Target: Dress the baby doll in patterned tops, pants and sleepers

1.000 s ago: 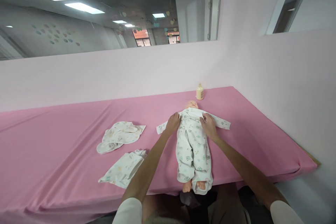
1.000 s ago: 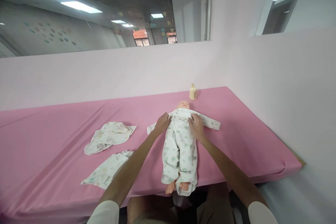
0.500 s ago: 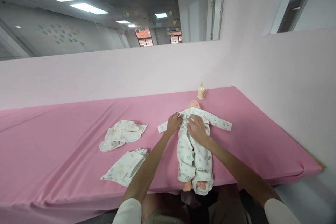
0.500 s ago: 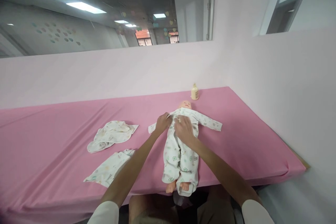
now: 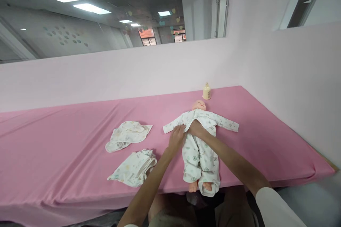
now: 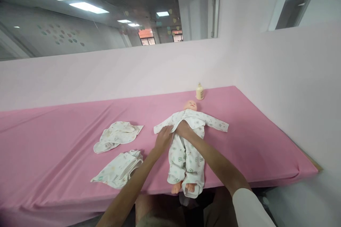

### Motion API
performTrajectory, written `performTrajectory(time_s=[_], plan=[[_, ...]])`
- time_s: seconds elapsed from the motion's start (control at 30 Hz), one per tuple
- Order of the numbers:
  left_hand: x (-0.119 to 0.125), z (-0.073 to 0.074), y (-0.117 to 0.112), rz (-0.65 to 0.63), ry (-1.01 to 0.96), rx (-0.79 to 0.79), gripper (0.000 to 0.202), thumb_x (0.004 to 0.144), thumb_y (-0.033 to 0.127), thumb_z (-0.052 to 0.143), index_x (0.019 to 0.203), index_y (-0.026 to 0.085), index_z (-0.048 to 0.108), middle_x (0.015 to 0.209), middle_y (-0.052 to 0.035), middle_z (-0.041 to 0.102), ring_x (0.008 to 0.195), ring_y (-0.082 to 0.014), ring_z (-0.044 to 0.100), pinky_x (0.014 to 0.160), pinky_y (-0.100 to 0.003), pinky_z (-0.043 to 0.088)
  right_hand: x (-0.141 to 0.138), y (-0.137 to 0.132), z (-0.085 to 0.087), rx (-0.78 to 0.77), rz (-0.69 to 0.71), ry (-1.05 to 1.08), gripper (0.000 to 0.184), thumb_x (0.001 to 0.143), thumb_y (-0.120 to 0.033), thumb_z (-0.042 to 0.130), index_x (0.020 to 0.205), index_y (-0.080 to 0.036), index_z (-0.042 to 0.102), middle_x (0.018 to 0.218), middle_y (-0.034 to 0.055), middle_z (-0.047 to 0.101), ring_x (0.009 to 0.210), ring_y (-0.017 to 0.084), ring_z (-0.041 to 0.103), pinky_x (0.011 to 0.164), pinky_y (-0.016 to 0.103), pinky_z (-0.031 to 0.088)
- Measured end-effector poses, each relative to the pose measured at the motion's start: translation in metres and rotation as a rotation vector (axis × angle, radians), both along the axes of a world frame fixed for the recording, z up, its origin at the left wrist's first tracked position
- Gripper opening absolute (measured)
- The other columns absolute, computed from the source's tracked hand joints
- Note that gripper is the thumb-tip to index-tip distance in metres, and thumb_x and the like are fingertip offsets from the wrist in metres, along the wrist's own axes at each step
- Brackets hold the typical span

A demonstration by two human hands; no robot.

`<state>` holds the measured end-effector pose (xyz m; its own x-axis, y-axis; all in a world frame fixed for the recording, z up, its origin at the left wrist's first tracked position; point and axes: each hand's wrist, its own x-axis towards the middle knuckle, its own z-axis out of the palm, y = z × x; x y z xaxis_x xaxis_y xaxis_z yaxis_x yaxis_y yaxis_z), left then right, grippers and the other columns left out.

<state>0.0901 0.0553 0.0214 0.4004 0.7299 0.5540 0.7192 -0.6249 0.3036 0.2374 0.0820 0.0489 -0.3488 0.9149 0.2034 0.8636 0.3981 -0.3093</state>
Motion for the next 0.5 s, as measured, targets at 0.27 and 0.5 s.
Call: performTrajectory(time_s=[0.27,0.5], plan=[[0.008,-0.002,0.0,0.216,-0.277,-0.26,0.015,0.084,0.016,0.043,0.088,0.019,0.057,0.093,-0.0085,0.063,0.085,-0.0225,0.058,0.073,-0.036,0.047,0.005,-0.007,0.007,0.022,0.156,-0.06,0.02,0.081,-0.002,0.051,0.081,-0.012,0.068,0.087,0.0085,0.071,0.078,0.019,0.059,0.068,0.028,0.039],[0.012,0.003,-0.001,0.198,-0.433,-0.166,0.016,0.083,0.013,0.038,0.08,0.019,0.052,0.081,-0.0039,0.06,0.076,-0.0176,0.053,0.068,-0.03,0.042,-0.008,0.008,0.008,0.115,0.082,0.108,0.012,0.088,-0.023,0.063,0.082,-0.013,0.063,0.074,-0.0018,0.064,0.065,0.01,0.058,0.064,0.025,0.049]])
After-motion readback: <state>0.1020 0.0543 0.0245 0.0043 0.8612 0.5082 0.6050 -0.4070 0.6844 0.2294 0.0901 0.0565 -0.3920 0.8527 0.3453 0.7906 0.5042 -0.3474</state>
